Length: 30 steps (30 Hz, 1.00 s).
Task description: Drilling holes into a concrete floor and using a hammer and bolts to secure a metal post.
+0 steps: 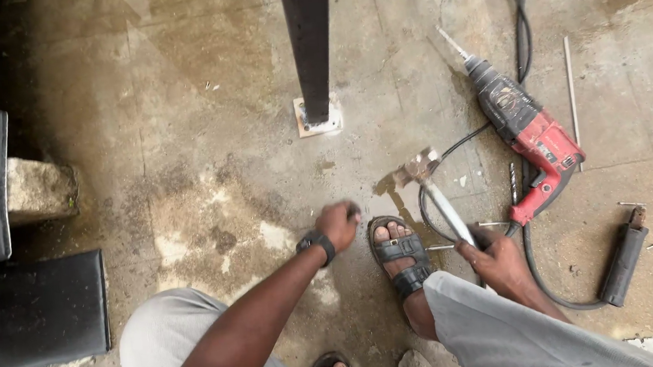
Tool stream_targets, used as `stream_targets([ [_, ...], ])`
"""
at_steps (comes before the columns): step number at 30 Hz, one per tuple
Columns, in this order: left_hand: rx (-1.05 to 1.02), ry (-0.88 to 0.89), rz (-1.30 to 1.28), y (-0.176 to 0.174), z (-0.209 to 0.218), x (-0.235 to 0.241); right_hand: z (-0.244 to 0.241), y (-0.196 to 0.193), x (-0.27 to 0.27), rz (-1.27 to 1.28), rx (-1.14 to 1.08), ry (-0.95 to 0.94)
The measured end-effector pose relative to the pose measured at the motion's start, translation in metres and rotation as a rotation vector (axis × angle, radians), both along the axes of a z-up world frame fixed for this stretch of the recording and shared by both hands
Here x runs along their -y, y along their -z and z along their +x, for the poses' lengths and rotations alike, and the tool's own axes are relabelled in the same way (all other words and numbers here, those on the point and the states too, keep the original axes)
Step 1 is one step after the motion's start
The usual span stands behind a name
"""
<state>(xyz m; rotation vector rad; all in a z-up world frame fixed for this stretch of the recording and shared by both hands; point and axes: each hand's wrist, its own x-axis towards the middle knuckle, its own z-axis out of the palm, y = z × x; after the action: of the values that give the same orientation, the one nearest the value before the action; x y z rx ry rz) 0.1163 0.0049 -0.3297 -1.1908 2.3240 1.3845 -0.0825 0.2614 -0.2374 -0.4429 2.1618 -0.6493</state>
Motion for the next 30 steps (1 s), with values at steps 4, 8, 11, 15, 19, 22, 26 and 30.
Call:
stream_targets([
  [4,-0.246,-0.374,0.131,0.032,-0.022,0.033,-0.001,-0.009,0.021,-0.111,-0.020,0.095],
  [8,-0.328,-0.472,-0.001,0.007,-0.051,0.081,-0.010,-0.021,0.044,-0.254,-0.102,0.125],
  [11,-0.469,-0.580,-0.212,0.016,-0.068,0.102,-0.010,-0.027,0.056,-0.341,-0.088,0.136],
  [15,-0.516,-0.647,-0.434,0.041,-0.081,0.112,-0.012,-0.022,0.059,-0.325,-0.029,0.149],
  [19,-0.487,-0.624,-0.519,0.060,-0.087,0.109,-0.015,-0.005,0.039,-0.231,-0.034,0.109],
  [22,-0.445,-0.633,-0.502,0.068,-0.089,0.110,-0.014,0.014,0.026,-0.138,-0.024,0.103],
  [26,-0.337,-0.654,-0.456,0.080,-0.099,0.110,-0.011,0.023,0.020,-0.033,-0.022,0.081],
  [30,-0.186,-0.686,-0.454,0.085,-0.109,0.107,-0.010,0.035,0.024,-0.074,-0.054,0.003],
])
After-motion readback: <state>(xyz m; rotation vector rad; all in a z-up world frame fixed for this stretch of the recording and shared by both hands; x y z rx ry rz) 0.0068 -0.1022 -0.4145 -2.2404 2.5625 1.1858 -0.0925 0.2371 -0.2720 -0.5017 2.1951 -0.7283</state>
